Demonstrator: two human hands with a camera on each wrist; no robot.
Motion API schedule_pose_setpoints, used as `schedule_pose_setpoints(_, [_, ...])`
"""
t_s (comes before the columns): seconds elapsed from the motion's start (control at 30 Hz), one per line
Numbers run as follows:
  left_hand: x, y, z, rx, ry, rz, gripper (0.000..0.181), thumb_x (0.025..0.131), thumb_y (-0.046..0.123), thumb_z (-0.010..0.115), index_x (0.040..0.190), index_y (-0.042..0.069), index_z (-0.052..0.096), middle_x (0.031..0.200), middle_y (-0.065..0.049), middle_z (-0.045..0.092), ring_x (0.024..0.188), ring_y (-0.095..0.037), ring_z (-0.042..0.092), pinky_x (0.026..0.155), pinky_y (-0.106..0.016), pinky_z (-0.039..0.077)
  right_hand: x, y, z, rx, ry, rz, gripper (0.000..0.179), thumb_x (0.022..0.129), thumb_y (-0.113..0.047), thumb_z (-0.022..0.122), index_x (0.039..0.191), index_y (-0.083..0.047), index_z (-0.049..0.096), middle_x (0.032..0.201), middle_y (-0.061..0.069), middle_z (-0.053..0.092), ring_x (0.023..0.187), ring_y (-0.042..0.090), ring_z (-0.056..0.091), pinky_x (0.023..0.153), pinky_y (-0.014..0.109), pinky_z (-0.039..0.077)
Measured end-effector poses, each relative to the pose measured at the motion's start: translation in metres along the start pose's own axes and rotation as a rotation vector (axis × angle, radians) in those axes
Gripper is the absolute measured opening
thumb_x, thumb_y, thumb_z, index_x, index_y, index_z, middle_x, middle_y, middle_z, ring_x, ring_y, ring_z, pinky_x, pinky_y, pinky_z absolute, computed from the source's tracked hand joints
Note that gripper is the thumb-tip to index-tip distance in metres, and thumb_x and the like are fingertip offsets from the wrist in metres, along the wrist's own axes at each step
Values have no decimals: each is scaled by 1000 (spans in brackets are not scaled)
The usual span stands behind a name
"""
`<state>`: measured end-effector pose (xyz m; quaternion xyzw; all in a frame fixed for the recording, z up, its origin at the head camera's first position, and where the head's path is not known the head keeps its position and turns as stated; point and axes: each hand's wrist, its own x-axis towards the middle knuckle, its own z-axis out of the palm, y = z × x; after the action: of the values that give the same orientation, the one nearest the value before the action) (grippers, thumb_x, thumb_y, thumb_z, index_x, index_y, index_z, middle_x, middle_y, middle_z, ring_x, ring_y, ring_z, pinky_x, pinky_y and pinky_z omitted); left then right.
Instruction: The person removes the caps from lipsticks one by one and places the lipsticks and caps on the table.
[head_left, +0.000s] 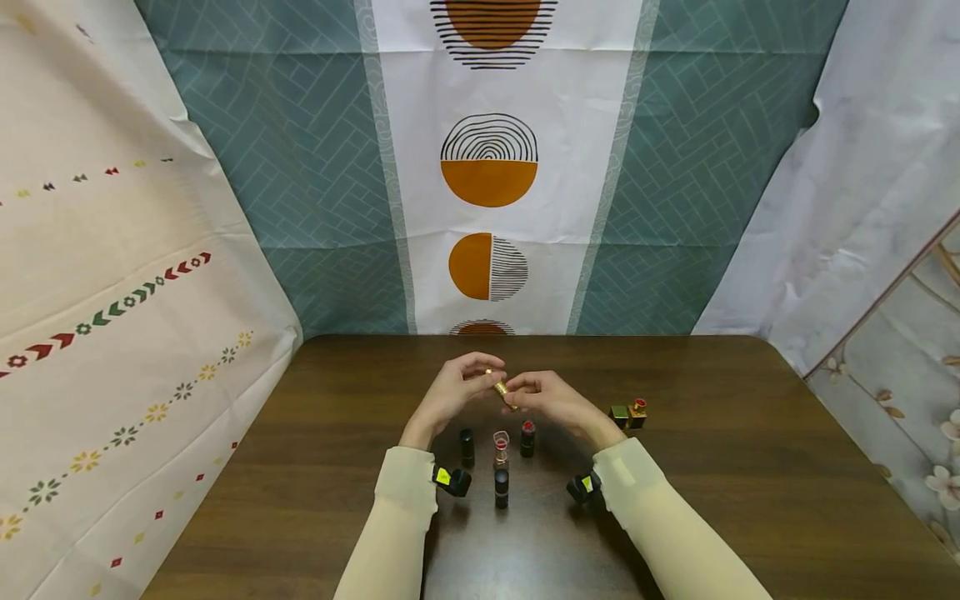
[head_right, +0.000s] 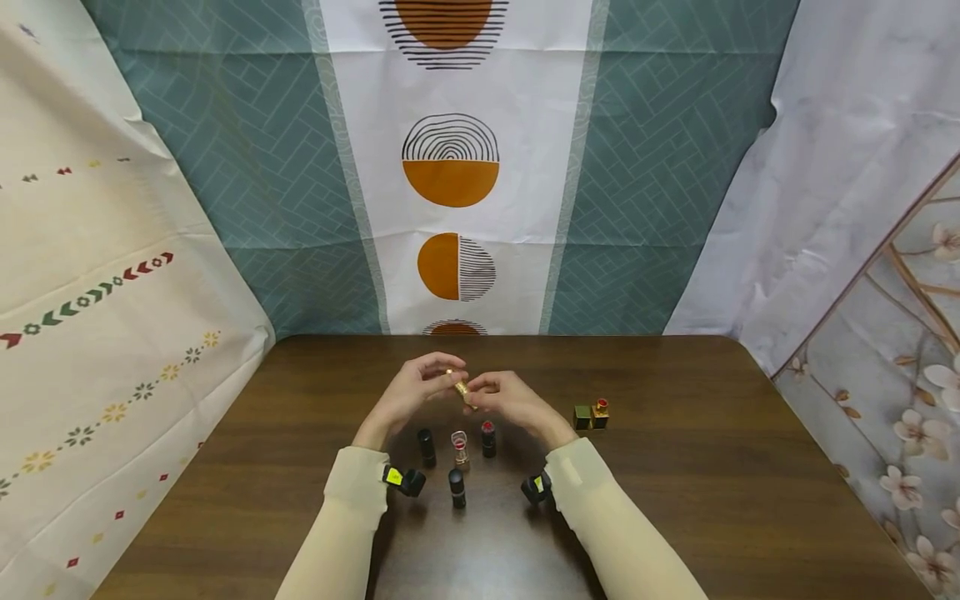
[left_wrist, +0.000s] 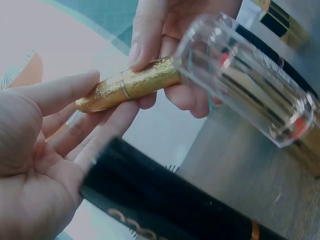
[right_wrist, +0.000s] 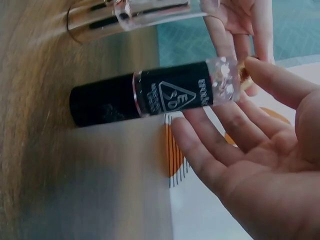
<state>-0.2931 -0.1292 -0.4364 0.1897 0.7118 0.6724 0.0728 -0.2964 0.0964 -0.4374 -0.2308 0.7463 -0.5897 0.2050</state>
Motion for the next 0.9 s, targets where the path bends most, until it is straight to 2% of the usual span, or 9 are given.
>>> schedule_pose_setpoints(0.13, [0,3,2,-38,23,14,29,103,11,67,129,1,65,126,-25,67,108,-23,70,105,-60,47,-3,-6,2,-22,69,-15,32,106,-14,61,130,7,64,113,28,72,115,48,65,102,60,49])
schedule_pose_setpoints(0.27, [1,7,3,-77,30,37,30,101,6,68,129,-5,63,125,-26,67,105,-20,71,105,-57,49,-5,-12,4,-30,126,-23,30,105,-15,64,127,5,66,112,23,72,109,45,66,100,60,50])
schedule_pose_setpoints(0.37, [1,10,6,-93,33,52,33,100,3,69,130,-9,61,125,-24,68,105,-19,72,105,-58,48,-7,-16,4,-31,172,-31,28,102,-13,68,124,4,68,106,14,74,104,43,66,98,61,52])
schedule_pose_setpoints(0.47, [2,14,8,-98,43,63,36,99,3,70,132,-10,61,128,-25,68,107,-20,72,105,-56,49,-8,-21,5,-14,204,-49,27,101,-11,70,122,5,68,105,19,74,103,49,66,97,62,51])
schedule_pose_setpoints(0.6, [1,19,11,-117,70,66,33,99,3,70,130,-6,64,130,-25,68,111,-23,71,100,-40,54,-10,-25,6,24,216,-69,28,100,-9,70,123,8,67,109,29,72,104,54,65,100,65,48])
schedule_pose_setpoints(0.67, [1,20,12,-135,84,69,32,99,2,70,130,-6,65,128,-25,69,114,-25,71,99,-36,55,-11,-26,7,41,216,-71,29,100,-8,70,123,8,67,108,30,72,104,54,66,101,65,48])
schedule_pose_setpoints(0.9, [3,20,18,-177,142,85,33,99,1,69,131,-7,65,123,-17,73,115,-22,70,99,-32,55,-10,-27,8,99,197,-82,30,101,-9,69,122,12,64,107,31,73,91,31,74,98,65,49])
